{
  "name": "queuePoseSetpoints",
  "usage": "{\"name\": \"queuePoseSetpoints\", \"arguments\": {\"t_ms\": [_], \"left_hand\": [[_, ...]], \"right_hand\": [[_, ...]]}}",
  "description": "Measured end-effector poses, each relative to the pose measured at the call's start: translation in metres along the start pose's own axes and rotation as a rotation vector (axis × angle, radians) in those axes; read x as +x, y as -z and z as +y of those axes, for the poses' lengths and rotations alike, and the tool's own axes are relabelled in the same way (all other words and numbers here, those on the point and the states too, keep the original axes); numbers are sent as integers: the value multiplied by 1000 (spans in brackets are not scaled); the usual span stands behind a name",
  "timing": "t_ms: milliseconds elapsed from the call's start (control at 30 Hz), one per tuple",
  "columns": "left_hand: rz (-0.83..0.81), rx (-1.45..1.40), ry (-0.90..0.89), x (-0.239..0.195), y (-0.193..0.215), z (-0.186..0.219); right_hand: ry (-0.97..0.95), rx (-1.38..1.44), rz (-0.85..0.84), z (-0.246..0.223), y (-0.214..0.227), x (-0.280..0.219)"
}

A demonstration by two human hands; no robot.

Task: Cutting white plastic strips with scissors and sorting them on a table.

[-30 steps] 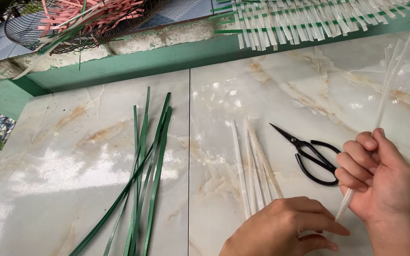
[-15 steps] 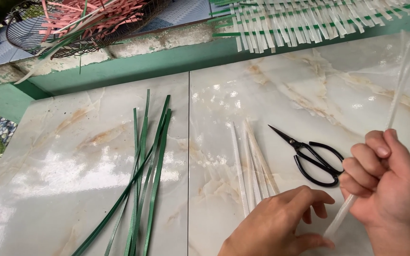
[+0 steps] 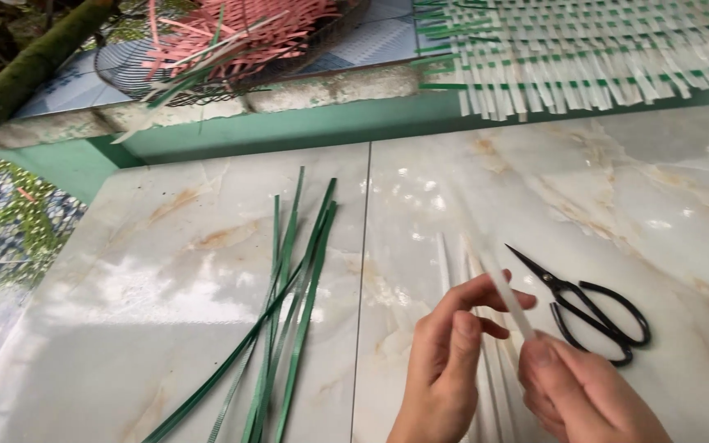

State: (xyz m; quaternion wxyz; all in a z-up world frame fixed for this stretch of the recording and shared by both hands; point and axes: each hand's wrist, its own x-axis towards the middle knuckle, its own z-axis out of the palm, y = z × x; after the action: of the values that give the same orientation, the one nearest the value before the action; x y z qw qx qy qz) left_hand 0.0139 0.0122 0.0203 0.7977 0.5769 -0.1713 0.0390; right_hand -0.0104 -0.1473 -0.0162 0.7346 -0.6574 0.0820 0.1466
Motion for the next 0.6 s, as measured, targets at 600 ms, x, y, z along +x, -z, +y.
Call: {"name": "queuePoseSetpoints", "arguments": {"t_ms": [600], "left_hand": [[100, -312, 83, -1, 17, -9]], "right_hand": [[-215, 208, -201, 37, 21, 13]]}}
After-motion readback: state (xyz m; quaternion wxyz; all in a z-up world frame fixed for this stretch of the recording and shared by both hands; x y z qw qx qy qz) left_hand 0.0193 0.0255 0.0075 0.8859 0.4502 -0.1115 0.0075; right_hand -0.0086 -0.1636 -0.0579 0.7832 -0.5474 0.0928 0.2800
